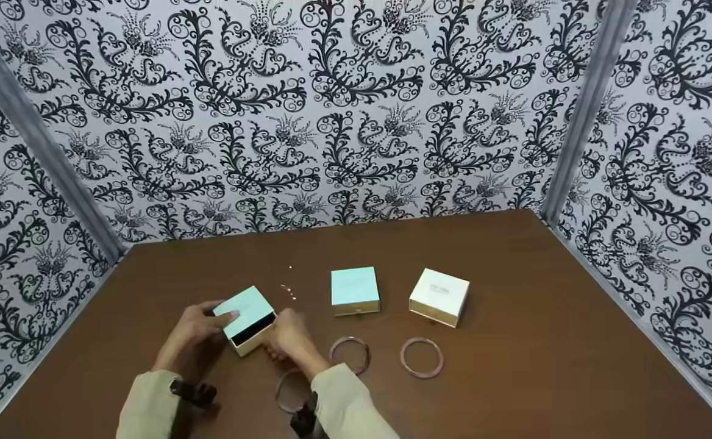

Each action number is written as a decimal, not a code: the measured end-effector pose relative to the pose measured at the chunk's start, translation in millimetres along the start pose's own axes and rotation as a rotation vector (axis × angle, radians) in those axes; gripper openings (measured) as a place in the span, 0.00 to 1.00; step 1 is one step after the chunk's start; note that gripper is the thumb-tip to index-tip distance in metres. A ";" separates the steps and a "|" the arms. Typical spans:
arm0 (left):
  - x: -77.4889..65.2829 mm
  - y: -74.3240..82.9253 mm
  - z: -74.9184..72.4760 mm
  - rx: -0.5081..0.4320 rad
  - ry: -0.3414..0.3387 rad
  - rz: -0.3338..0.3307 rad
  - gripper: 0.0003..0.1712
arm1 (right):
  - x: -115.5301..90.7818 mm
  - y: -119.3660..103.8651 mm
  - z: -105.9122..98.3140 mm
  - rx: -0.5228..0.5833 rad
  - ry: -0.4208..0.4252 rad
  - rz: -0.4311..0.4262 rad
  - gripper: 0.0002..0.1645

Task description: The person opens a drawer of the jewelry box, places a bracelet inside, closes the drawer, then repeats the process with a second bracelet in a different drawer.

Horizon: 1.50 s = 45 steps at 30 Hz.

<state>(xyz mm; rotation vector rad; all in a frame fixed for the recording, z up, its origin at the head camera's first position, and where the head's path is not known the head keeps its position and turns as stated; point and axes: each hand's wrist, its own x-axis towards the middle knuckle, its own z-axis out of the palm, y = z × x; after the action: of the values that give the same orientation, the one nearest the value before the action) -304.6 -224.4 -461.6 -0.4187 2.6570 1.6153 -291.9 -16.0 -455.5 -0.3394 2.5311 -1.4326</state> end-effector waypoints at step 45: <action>-1.4 -0.5 -1.6 -0.010 0.014 0.030 0.33 | -21.9 7.7 -18.2 -0.190 -0.087 -0.084 0.09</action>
<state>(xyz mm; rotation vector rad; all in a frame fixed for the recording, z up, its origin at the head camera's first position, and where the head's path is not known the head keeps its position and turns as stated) -302.9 -225.7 -461.1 -0.3943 2.6795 1.6398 -277.1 9.2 -451.4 -0.5331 2.6153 -1.1786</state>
